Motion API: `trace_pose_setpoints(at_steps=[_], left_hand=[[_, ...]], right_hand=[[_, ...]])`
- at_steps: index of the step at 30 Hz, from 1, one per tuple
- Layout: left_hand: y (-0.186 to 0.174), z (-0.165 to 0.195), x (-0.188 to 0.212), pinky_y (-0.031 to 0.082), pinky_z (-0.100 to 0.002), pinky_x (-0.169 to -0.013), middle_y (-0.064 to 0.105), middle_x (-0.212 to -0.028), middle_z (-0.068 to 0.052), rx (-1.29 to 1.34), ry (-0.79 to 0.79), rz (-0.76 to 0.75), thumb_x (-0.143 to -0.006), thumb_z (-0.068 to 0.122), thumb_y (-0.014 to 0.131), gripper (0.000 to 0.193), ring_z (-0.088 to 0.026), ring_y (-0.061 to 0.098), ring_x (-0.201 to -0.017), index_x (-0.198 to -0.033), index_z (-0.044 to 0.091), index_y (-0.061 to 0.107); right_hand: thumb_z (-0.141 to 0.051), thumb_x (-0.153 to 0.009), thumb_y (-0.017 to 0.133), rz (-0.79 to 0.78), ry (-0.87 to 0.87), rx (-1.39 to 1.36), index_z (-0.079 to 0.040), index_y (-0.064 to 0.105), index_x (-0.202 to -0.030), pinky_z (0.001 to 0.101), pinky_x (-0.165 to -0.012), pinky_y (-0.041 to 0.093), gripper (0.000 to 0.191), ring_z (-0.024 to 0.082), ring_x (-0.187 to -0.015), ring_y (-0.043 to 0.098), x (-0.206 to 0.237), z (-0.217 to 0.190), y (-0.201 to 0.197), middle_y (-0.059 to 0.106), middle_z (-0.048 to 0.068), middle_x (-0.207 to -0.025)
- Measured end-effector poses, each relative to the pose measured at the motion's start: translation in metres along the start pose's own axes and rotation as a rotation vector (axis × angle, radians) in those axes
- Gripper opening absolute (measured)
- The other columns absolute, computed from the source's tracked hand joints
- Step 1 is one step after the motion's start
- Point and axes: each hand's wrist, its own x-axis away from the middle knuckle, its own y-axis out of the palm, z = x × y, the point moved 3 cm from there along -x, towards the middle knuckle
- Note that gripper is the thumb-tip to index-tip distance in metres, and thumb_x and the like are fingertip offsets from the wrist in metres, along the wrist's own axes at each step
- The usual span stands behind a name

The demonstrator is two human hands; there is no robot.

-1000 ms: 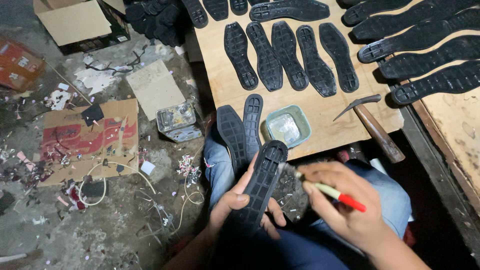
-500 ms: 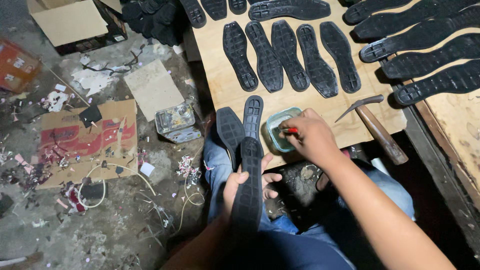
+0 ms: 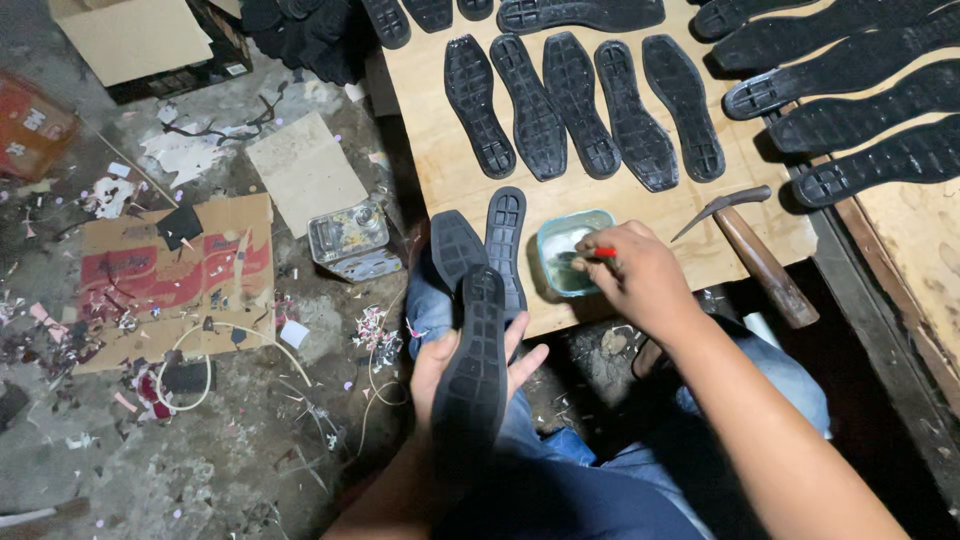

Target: The person applies a white adhesive to the bottom of black shoe soles using a brush. They repeatedly dip the brush into a small container and spread the glue across the sole surface, then place the treated soles on a wooden table.

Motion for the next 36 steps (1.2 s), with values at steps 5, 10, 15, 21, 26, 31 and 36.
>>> trace_pose_setpoints(at_steps=[5, 10, 15, 21, 26, 31, 36], left_hand=[[0.012, 0.014, 0.015, 0.024, -0.067, -0.120, 0.056, -0.147, -0.011, -0.106, 0.023, 0.038, -0.096, 0.026, 0.053, 0.057, -0.036, 0.038, -0.149, -0.146, -0.001, 0.044], [0.024, 0.012, 0.024, 0.027, -0.067, -0.116, 0.053, -0.150, -0.008, -0.141, 0.050, 0.004, -0.094, 0.030, 0.055, 0.066, -0.034, 0.039, -0.145, -0.155, 0.009, 0.042], [0.024, -0.001, 0.022, 0.029, -0.067, -0.117, 0.047, -0.154, -0.004, -0.098, -0.024, -0.111, -0.091, 0.028, 0.056, 0.069, -0.033, 0.039, -0.147, -0.157, 0.020, 0.038], [0.019, -0.011, 0.007, 0.028, -0.069, -0.118, 0.046, -0.151, -0.003, -0.145, -0.030, -0.126, -0.091, 0.026, 0.055, 0.069, -0.036, 0.037, -0.147, -0.157, 0.021, 0.036], [0.020, -0.008, 0.008, 0.024, -0.067, -0.122, 0.043, -0.155, -0.004, 0.002, -0.066, -0.174, -0.094, 0.031, 0.055, 0.072, -0.033, 0.034, -0.151, -0.160, 0.015, 0.032], [0.041, 0.004, 0.024, 0.015, -0.064, -0.125, 0.034, -0.166, -0.008, 0.004, -0.161, -0.294, -0.089, 0.027, 0.061, 0.091, -0.027, 0.029, -0.154, -0.166, 0.009, 0.017], [0.068, 0.005, 0.042, 0.010, -0.059, -0.128, 0.030, -0.167, -0.010, -0.079, -0.308, -0.294, -0.081, 0.020, 0.069, 0.108, -0.025, 0.028, -0.155, -0.169, 0.010, 0.006]], right_hand=[[-0.009, -0.086, 0.079, 0.091, 0.030, -0.017, -0.003, 0.070, -0.103, 0.0387, -0.078, 0.053, 0.021, 0.032, -0.089, 0.068, 0.012, 0.003, -0.007, 0.072, 0.013, -0.095], [-0.008, -0.091, 0.076, 0.174, 0.093, -0.111, -0.003, 0.068, -0.101, 0.0352, -0.080, 0.054, 0.014, 0.027, -0.091, 0.070, 0.020, 0.002, -0.013, 0.070, 0.013, -0.097], [-0.011, -0.094, 0.071, 0.220, 0.470, -0.407, -0.003, 0.068, -0.104, 0.0293, -0.073, 0.051, 0.013, 0.014, -0.080, 0.065, 0.030, 0.014, -0.009, 0.070, 0.005, -0.087], [-0.010, -0.103, 0.070, 0.503, 0.546, -1.024, 0.000, 0.066, -0.111, 0.0255, -0.067, 0.042, 0.014, 0.010, -0.073, 0.054, 0.039, 0.026, -0.009, 0.063, 0.003, -0.087], [-0.011, -0.101, 0.068, 0.501, 0.480, -0.532, 0.000, 0.066, -0.113, 0.0240, -0.073, 0.046, 0.016, 0.009, -0.081, 0.059, 0.064, 0.033, -0.016, 0.067, 0.004, -0.093], [-0.011, -0.100, 0.068, 0.219, 0.573, -0.600, 0.001, 0.069, -0.105, 0.0280, -0.070, 0.051, 0.013, 0.017, -0.078, 0.065, 0.092, 0.035, -0.013, 0.072, 0.011, -0.088], [-0.006, -0.096, 0.064, 0.346, 0.604, -1.191, 0.001, 0.064, -0.112, 0.0394, -0.066, 0.060, 0.017, 0.026, -0.080, 0.072, 0.123, 0.020, -0.032, 0.071, 0.018, -0.093]])
